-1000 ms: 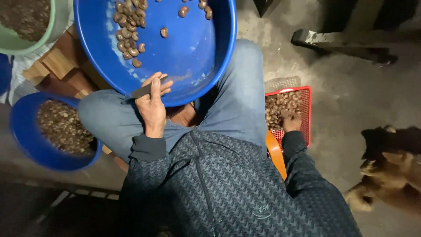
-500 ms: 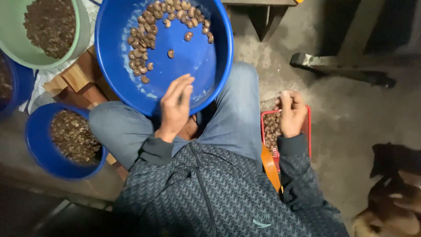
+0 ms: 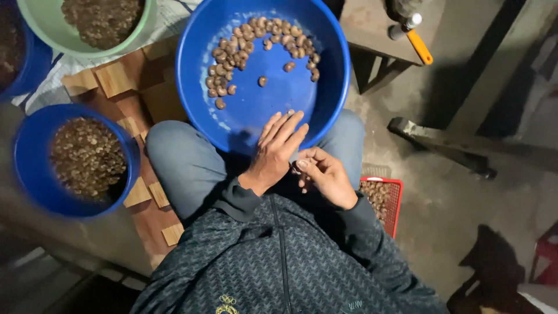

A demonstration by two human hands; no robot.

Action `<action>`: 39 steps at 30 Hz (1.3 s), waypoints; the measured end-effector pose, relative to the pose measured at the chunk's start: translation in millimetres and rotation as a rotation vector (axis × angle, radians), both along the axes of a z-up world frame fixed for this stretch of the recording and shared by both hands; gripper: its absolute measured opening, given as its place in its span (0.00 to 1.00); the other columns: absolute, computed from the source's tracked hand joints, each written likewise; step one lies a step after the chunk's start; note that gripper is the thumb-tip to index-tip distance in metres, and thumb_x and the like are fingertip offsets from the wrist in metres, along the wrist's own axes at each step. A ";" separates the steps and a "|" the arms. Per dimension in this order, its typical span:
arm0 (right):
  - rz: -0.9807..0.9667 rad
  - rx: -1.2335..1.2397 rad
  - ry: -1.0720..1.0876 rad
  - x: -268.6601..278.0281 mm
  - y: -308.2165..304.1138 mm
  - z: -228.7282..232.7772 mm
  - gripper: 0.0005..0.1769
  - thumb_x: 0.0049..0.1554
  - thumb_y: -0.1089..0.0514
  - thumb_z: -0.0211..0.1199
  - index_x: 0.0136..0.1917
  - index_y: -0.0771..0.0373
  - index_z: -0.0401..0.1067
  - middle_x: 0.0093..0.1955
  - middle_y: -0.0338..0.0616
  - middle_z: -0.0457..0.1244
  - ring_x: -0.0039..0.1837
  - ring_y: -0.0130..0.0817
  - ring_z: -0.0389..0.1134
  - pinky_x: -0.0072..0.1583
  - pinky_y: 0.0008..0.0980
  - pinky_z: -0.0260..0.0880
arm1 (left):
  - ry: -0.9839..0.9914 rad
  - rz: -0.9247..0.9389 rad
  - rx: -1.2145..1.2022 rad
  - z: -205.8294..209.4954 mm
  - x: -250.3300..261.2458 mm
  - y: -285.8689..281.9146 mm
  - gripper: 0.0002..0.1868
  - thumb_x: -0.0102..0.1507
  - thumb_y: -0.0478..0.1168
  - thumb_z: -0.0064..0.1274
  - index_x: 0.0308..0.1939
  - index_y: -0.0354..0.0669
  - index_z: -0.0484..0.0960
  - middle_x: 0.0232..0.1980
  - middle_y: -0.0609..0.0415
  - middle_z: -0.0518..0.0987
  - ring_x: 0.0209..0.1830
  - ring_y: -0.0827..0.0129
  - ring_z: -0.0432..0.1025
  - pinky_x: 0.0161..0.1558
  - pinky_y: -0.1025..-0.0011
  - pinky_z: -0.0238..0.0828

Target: Peeling the outer skin of nuts using a small hand tool and sorting them into different containers.

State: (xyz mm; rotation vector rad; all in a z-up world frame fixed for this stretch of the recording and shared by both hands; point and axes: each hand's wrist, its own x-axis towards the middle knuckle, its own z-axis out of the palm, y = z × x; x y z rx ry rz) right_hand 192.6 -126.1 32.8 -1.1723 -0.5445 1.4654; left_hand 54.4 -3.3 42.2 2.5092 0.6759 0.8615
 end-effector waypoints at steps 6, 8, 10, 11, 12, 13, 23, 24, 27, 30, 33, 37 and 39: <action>-0.126 -0.139 -0.114 15.8 27.1 16.7 0.08 0.63 0.64 0.59 0.54 0.73 0.69 0.41 0.61 0.67 0.31 0.41 0.73 0.34 0.41 0.80 | -0.117 0.110 0.111 24.2 -17.9 2.2 0.25 0.71 0.29 0.45 0.72 0.48 0.75 0.78 0.38 0.65 0.67 0.44 0.72 0.64 0.50 0.71; -0.119 -0.094 -0.236 51.7 41.5 -2.0 0.08 0.66 0.63 0.56 0.54 0.71 0.68 0.43 0.63 0.68 0.33 0.42 0.73 0.35 0.41 0.79 | -0.131 0.201 0.137 36.5 -46.1 4.3 0.25 0.70 0.33 0.51 0.72 0.48 0.76 0.77 0.37 0.66 0.64 0.45 0.74 0.62 0.51 0.72; -0.118 -0.038 -0.350 88.3 62.7 -21.5 0.08 0.69 0.61 0.54 0.53 0.70 0.68 0.45 0.64 0.68 0.35 0.44 0.73 0.37 0.42 0.79 | -0.142 0.289 0.171 35.1 -78.5 6.7 0.26 0.69 0.36 0.58 0.72 0.48 0.76 0.75 0.36 0.68 0.61 0.46 0.76 0.60 0.52 0.74; -0.139 -0.033 -0.381 107.0 73.2 -32.5 0.06 0.70 0.62 0.53 0.53 0.68 0.66 0.44 0.62 0.67 0.35 0.42 0.72 0.37 0.41 0.78 | -0.102 0.382 0.200 27.2 -96.6 4.7 0.24 0.68 0.39 0.59 0.69 0.46 0.79 0.73 0.38 0.71 0.61 0.47 0.76 0.61 0.55 0.72; -0.161 -0.027 -0.411 126.3 85.1 -44.5 0.05 0.71 0.63 0.51 0.53 0.66 0.64 0.42 0.59 0.66 0.34 0.41 0.71 0.37 0.40 0.77 | -0.061 0.476 0.229 18.9 -113.8 2.7 0.22 0.68 0.42 0.60 0.66 0.44 0.82 0.71 0.40 0.75 0.62 0.48 0.76 0.63 0.57 0.70; -0.142 -0.028 -0.402 139.1 92.0 -51.0 0.05 0.71 0.63 0.51 0.53 0.66 0.64 0.42 0.59 0.66 0.34 0.41 0.71 0.37 0.40 0.77 | -0.049 0.493 0.228 28.7 -130.0 -2.0 0.22 0.68 0.42 0.60 0.66 0.44 0.82 0.71 0.40 0.75 0.62 0.48 0.76 0.63 0.57 0.70; -0.084 -0.063 -0.739 246.6 136.4 -139.0 0.08 0.72 0.64 0.51 0.63 0.61 0.67 0.60 0.43 0.64 0.55 0.31 0.65 0.59 0.29 0.68 | 0.393 0.844 -0.265 18.4 -169.7 -24.3 0.35 0.64 0.44 0.62 0.73 0.37 0.69 0.80 0.30 0.56 0.80 0.31 0.54 0.75 0.42 0.53; -0.058 0.015 -0.931 261.3 139.1 -154.1 0.11 0.72 0.66 0.49 0.67 0.66 0.66 0.65 0.48 0.62 0.64 0.36 0.61 0.71 0.34 0.62 | 0.410 0.814 -0.292 17.5 -168.1 -14.7 0.33 0.64 0.44 0.62 0.71 0.36 0.71 0.79 0.30 0.56 0.80 0.31 0.53 0.75 0.41 0.52; -0.021 0.049 -1.021 282.6 129.2 -168.4 0.10 0.77 0.70 0.49 0.71 0.73 0.60 0.66 0.54 0.58 0.63 0.40 0.57 0.70 0.34 0.58 | 0.360 0.851 -0.290 15.2 -169.4 10.1 0.30 0.59 0.42 0.65 0.64 0.37 0.79 0.76 0.30 0.63 0.76 0.33 0.60 0.73 0.46 0.56; -0.011 -0.095 -0.933 261.3 136.4 -144.7 0.07 0.82 0.64 0.48 0.71 0.68 0.59 0.67 0.51 0.58 0.63 0.38 0.60 0.70 0.36 0.65 | 0.379 0.855 -0.409 -2.4 -187.8 17.2 0.30 0.60 0.49 0.61 0.65 0.44 0.78 0.76 0.35 0.62 0.77 0.34 0.58 0.74 0.43 0.57; -0.309 -0.315 -0.040 255.3 158.5 -143.7 0.13 0.73 0.42 0.51 0.45 0.39 0.65 0.43 0.17 0.55 0.48 0.10 0.52 0.54 0.12 0.50 | 0.319 0.819 -0.478 1.1 -192.3 41.6 0.34 0.56 0.46 0.67 0.64 0.44 0.76 0.76 0.35 0.63 0.76 0.35 0.60 0.71 0.43 0.61; -0.082 -0.025 -1.082 250.1 158.2 -147.1 0.10 0.82 0.68 0.52 0.72 0.73 0.56 0.66 0.61 0.55 0.65 0.47 0.55 0.69 0.42 0.56 | 0.378 0.787 -0.534 42.1 -189.3 96.4 0.29 0.59 0.48 0.62 0.62 0.44 0.74 0.72 0.32 0.64 0.70 0.32 0.64 0.64 0.42 0.64; -0.083 -0.008 -1.072 255.4 153.8 -151.6 0.23 0.80 0.69 0.52 0.81 0.72 0.47 0.76 0.72 0.49 0.74 0.63 0.53 0.73 0.54 0.54 | 0.235 0.757 -0.595 75.3 -187.8 130.8 0.28 0.51 0.36 0.64 0.55 0.41 0.74 0.69 0.37 0.67 0.65 0.37 0.65 0.56 0.46 0.68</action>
